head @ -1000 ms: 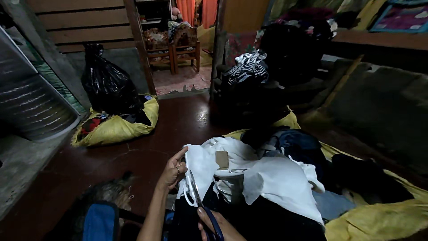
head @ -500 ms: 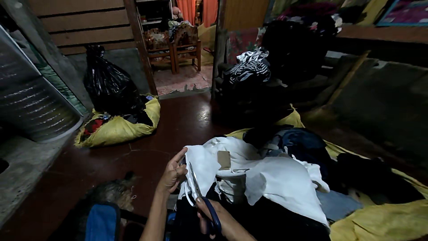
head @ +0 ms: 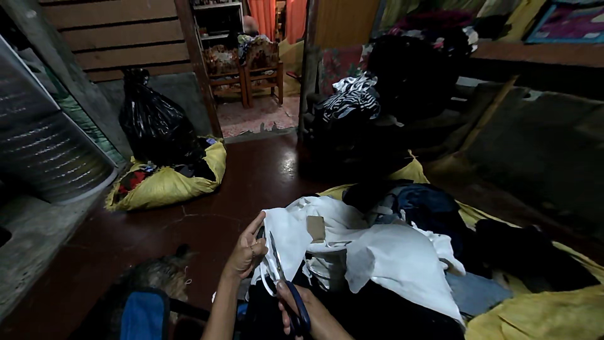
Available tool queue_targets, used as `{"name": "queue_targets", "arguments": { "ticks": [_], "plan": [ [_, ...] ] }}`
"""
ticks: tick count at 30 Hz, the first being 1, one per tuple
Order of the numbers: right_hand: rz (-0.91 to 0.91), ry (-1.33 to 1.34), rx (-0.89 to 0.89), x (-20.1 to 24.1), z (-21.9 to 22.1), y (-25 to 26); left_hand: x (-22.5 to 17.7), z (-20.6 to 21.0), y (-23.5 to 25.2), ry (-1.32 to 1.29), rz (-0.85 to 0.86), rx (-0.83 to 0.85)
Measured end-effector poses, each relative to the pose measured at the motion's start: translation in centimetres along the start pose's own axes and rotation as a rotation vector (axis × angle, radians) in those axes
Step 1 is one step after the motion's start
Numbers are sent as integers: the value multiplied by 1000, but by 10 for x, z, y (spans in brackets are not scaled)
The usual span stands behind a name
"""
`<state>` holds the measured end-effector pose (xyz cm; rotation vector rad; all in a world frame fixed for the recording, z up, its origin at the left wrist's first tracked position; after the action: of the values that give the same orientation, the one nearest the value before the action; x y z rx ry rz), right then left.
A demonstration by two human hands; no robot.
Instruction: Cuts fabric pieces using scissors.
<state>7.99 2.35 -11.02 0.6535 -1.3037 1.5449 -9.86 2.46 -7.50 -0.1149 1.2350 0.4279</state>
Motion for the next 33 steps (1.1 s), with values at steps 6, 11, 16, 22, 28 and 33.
{"name": "queue_targets", "arguments": {
  "ticks": [6,11,16,22,28,33],
  "plan": [
    [12,-17,22,0,0,-3,3,10,-8,-16,14,35],
    [-7,18,-1,1,-1,-4,4,14,-11,2,23,41],
    [-39,43,-59,5,-2,-6,4,16,-14,0,17,55],
    [-14,-2,14,4,1,-3,4,26,-24,-21,13,114],
    [-2,-22,16,3,-1,-3,1,36,-32,1,23,157],
    [3,-13,13,2,-2,-3,3,39,-34,10,12,153]
  ]
}}
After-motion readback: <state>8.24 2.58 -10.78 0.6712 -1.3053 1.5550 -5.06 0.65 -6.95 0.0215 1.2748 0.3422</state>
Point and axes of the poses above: each hand's wrist, its own y-axis towards the middle knuckle, its own z-axis out of the palm, x = y × z, the point moved 10 cm from there along y, towards the middle knuckle, and after that the axes turned 9 degrees about x, right-handed, at the moved point
